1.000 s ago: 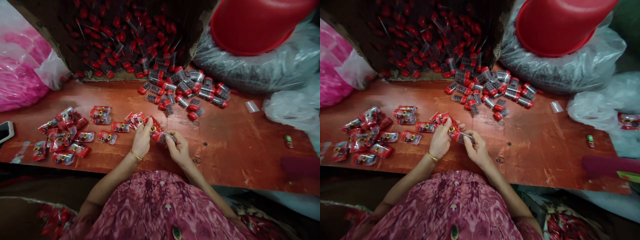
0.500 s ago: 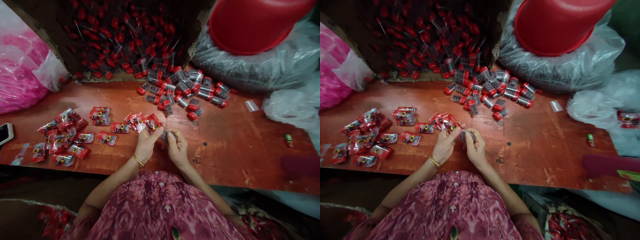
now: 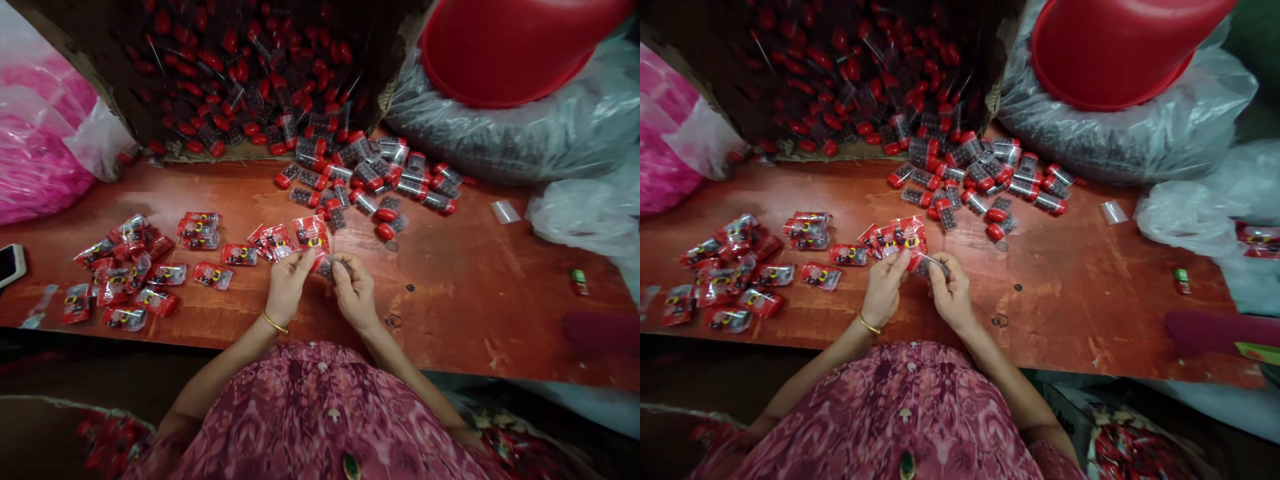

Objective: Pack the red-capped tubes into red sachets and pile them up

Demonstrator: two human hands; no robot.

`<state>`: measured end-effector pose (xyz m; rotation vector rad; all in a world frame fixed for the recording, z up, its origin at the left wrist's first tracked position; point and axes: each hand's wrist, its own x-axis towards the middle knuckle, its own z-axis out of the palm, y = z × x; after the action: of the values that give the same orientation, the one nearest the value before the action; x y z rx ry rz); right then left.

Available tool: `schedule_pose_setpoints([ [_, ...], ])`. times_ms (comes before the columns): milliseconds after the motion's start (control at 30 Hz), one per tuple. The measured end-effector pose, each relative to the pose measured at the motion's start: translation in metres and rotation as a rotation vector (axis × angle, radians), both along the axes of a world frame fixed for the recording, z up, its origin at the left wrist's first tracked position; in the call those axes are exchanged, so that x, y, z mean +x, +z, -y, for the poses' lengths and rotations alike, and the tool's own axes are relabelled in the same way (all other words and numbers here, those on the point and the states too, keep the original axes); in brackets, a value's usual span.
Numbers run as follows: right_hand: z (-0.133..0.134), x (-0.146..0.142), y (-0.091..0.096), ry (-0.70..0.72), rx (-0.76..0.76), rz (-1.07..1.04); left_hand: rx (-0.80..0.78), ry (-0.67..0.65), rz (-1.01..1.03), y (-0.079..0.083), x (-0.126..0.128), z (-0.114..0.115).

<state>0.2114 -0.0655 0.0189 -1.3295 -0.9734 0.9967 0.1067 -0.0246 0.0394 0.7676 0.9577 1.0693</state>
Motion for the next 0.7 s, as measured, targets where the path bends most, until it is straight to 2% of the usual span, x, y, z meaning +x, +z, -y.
schedule_pose_setpoints([
  [100,0.000,-0.003,-0.002,-0.002,-0.020,-0.031,-0.038,0.003,-0.003,0.001,0.001,0.000],
  [267,0.002,-0.009,-0.006,-0.084,-0.023,-0.054,-0.041,0.069,-0.004,-0.002,0.006,0.006],
  [333,0.003,-0.008,-0.007,-0.042,-0.021,-0.015,-0.013,0.082,-0.039,-0.002,0.004,0.004],
  [467,0.007,0.001,-0.013,0.147,-0.046,0.063,0.073,0.096,-0.153,-0.001,-0.006,-0.011],
  [567,0.010,0.014,-0.016,0.111,-0.083,0.028,0.103,0.005,-0.259,0.002,-0.016,-0.025],
  [700,0.006,0.032,-0.007,-0.020,-0.141,-0.307,0.211,-0.281,-0.442,0.007,-0.027,-0.034],
])
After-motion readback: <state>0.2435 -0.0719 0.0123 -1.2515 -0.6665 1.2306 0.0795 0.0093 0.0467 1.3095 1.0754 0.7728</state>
